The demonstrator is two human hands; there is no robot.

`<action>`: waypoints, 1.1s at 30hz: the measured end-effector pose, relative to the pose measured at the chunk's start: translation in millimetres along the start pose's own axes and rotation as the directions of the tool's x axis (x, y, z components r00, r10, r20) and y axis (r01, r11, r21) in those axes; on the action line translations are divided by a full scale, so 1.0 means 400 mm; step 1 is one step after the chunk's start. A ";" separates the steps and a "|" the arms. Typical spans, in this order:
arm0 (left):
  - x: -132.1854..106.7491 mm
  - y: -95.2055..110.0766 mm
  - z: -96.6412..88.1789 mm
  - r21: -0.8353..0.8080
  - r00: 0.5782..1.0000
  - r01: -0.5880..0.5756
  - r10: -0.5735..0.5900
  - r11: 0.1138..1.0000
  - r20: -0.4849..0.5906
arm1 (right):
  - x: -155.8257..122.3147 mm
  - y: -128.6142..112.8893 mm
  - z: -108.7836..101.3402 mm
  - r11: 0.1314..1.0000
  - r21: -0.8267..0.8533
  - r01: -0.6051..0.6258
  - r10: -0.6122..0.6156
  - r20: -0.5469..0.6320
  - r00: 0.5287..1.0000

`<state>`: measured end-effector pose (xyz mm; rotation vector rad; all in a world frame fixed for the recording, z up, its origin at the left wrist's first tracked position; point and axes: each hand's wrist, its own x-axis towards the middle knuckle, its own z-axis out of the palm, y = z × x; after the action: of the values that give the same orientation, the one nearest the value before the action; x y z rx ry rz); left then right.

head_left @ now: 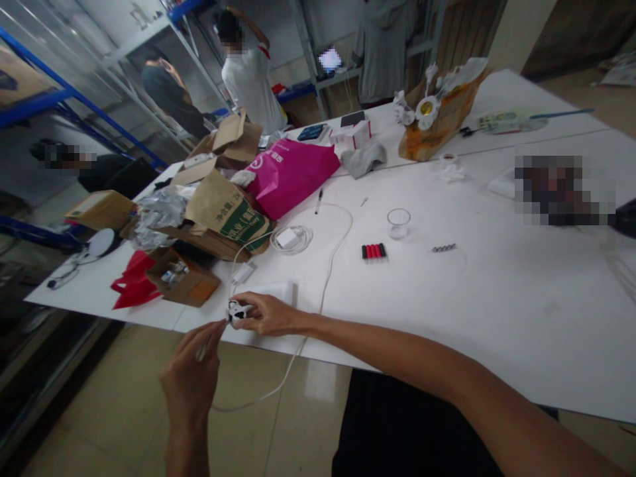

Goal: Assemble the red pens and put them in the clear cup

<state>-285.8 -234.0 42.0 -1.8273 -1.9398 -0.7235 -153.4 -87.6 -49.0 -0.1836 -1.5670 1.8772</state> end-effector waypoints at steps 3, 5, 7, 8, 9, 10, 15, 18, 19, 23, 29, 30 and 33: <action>0.007 0.002 0.006 -0.027 1.000 0.026 -0.026 0.999 0.000 | -0.005 -0.003 -0.001 0.999 -0.035 0.018 -0.019 -0.014 1.000; 0.009 0.001 0.008 -0.048 0.999 0.045 -0.044 0.998 0.005 | -0.008 -0.009 -0.002 0.998 -0.062 0.015 -0.017 -0.028 0.999; 0.010 -0.002 0.007 -0.047 0.997 0.074 -0.073 0.996 0.015 | -0.012 -0.016 -0.005 0.997 -0.072 0.005 -0.008 -0.033 0.999; 0.011 -0.004 0.004 -0.042 0.995 0.094 -0.093 0.995 0.020 | -0.012 -0.020 -0.006 0.998 -0.069 -0.001 -0.001 -0.029 1.000; 0.013 -0.006 0.001 -0.047 0.993 0.112 -0.111 0.993 0.030 | -0.013 -0.024 -0.007 0.998 -0.061 -0.008 0.007 -0.023 1.000; 0.016 -0.007 -0.003 -0.069 0.992 0.123 -0.120 0.990 0.046 | -0.012 -0.028 -0.009 0.999 -0.053 -0.011 0.011 -0.017 1.000; 0.066 -0.004 -0.011 -0.297 0.983 0.068 -0.014 0.952 0.182 | 0.005 -0.054 -0.014 1.000 -0.010 0.014 -0.014 -0.029 0.999; 0.119 -0.003 0.014 -0.300 0.968 0.073 0.004 0.951 0.251 | 0.018 -0.082 -0.028 1.000 -0.009 -0.014 0.013 -0.100 0.995; 0.138 -0.004 0.028 -0.296 0.968 0.080 -0.003 0.952 0.252 | 0.019 -0.095 -0.037 0.999 -0.019 -0.027 0.025 -0.119 0.993; 0.224 -0.015 0.111 -0.387 0.959 0.171 -0.063 0.906 0.278 | -0.019 -0.156 -0.094 0.993 -0.118 -0.011 -0.011 -0.183 0.983; 0.322 -0.036 0.263 -0.367 0.899 0.303 -0.136 0.880 0.416 | -0.248 -0.274 -0.216 0.843 -0.523 0.128 -0.252 -0.173 0.952; 0.328 -0.040 0.280 -0.355 0.893 0.308 -0.139 0.883 0.428 | -0.298 -0.295 -0.235 0.794 -0.591 0.139 -0.274 -0.144 0.951; 0.333 -0.048 0.304 -0.333 0.876 0.321 -0.145 0.887 0.460 | -0.438 -0.359 -0.291 0.674 -0.721 0.159 -0.310 -0.081 0.947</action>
<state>-307.1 -55.1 22.3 -2.1498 -2.4842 -0.9187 97.0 -85.5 -2.2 -0.4656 -1.9893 0.9339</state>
